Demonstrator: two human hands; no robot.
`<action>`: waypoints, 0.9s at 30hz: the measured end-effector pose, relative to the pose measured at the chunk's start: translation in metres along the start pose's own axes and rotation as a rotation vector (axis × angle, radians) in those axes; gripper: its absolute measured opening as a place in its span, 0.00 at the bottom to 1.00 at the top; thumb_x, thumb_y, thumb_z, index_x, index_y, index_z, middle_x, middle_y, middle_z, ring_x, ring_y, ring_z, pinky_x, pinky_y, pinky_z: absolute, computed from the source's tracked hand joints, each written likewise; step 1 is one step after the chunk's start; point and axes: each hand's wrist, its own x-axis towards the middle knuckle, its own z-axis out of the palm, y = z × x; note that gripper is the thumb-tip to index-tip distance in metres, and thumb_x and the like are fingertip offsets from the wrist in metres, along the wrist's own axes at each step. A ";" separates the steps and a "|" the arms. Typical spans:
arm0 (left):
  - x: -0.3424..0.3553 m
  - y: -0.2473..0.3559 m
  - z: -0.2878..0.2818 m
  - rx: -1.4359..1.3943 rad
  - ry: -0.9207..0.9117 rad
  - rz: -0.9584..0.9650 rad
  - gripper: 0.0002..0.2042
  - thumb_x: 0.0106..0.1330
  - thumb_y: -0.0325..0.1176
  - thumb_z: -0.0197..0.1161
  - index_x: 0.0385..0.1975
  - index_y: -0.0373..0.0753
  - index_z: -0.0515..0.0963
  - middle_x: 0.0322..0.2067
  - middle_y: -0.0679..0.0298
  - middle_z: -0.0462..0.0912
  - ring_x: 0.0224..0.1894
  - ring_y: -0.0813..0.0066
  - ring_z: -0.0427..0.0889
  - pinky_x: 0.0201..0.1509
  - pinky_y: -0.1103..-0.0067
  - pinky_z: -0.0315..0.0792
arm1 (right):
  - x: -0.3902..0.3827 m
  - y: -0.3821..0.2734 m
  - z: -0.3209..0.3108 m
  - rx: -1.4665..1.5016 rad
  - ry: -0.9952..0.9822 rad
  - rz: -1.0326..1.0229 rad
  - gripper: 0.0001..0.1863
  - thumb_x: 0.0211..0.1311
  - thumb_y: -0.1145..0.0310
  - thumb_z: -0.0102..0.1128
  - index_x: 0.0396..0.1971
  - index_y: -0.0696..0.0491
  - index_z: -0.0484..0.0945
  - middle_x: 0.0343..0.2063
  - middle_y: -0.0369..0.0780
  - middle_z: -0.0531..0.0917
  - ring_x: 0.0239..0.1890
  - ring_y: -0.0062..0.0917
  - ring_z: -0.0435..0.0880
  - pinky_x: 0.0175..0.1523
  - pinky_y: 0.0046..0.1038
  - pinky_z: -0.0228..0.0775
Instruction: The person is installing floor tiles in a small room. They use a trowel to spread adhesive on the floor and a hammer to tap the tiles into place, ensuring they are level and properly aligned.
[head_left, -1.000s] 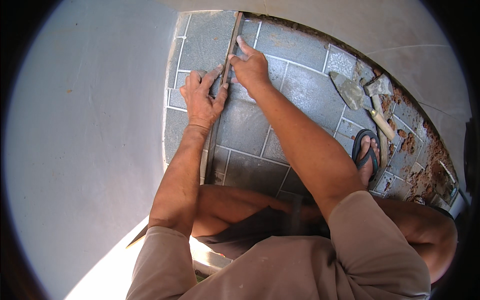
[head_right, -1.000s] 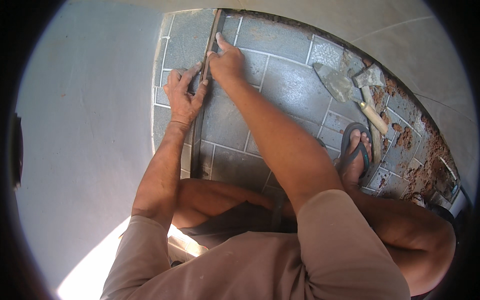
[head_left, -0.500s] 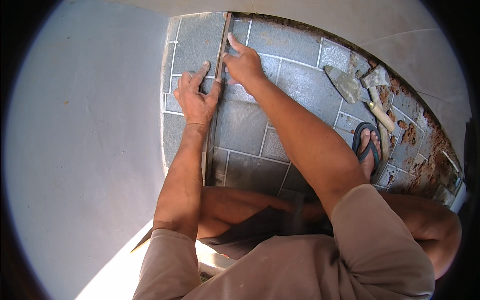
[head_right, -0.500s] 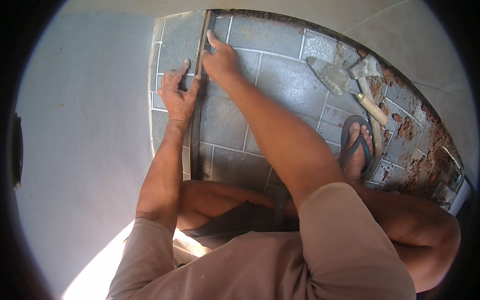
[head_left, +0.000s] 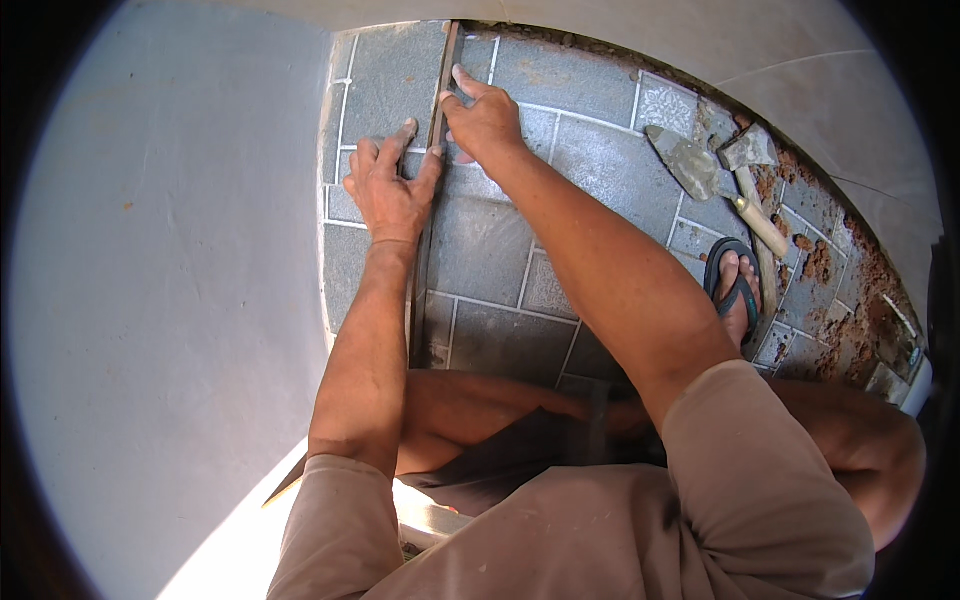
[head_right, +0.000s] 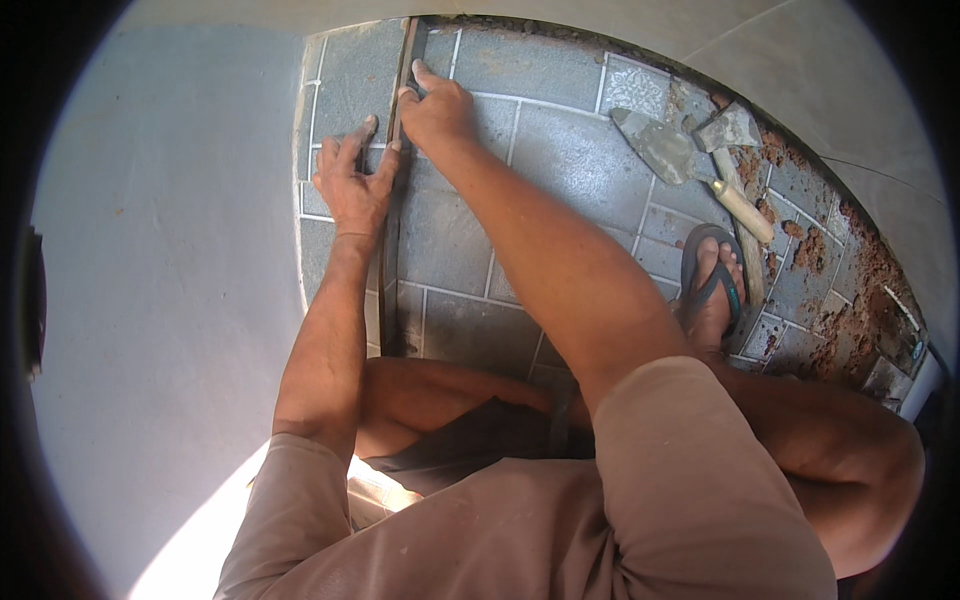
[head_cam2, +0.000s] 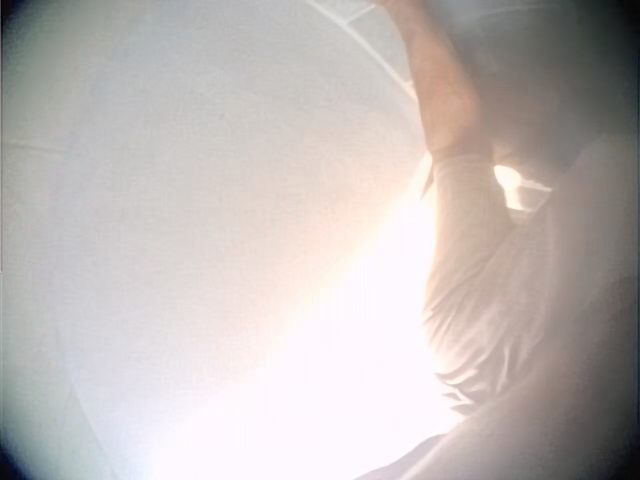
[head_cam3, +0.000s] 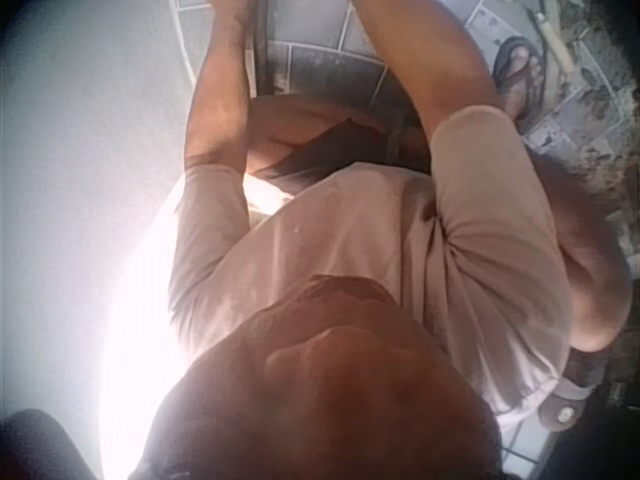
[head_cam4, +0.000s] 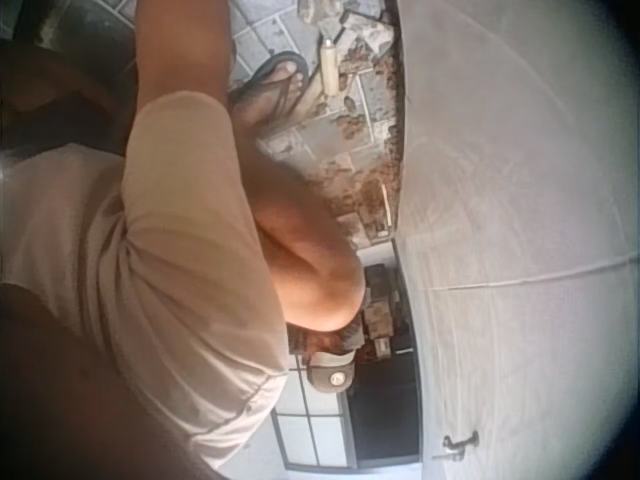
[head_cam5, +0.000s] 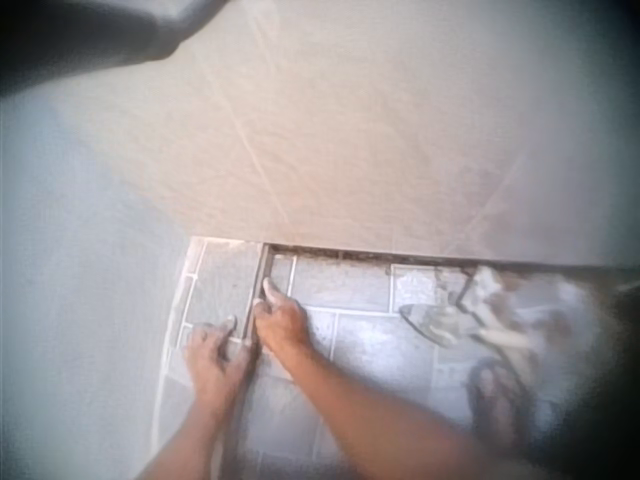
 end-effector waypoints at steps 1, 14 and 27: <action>0.001 0.000 0.001 0.001 0.004 0.003 0.24 0.60 0.48 0.78 0.57 0.52 0.88 0.41 0.64 0.76 0.50 0.62 0.75 0.57 0.65 0.63 | 0.001 0.002 0.001 -0.016 0.010 -0.023 0.29 0.72 0.57 0.65 0.72 0.39 0.78 0.55 0.52 0.88 0.46 0.39 0.93 0.39 0.37 0.91; 0.002 -0.003 -0.006 -0.061 -0.032 0.053 0.29 0.54 0.43 0.81 0.60 0.52 0.86 0.42 0.66 0.78 0.50 0.63 0.75 0.60 0.67 0.60 | 0.001 0.000 -0.009 0.010 -0.162 0.005 0.34 0.77 0.62 0.66 0.79 0.42 0.68 0.57 0.50 0.86 0.49 0.37 0.92 0.40 0.38 0.92; 0.000 -0.008 -0.001 -0.084 -0.040 0.032 0.31 0.52 0.46 0.83 0.61 0.54 0.87 0.39 0.70 0.75 0.49 0.67 0.74 0.59 0.67 0.60 | -0.056 0.016 -0.183 -0.826 0.383 -0.456 0.08 0.68 0.69 0.64 0.42 0.54 0.88 0.46 0.52 0.87 0.51 0.48 0.86 0.60 0.47 0.79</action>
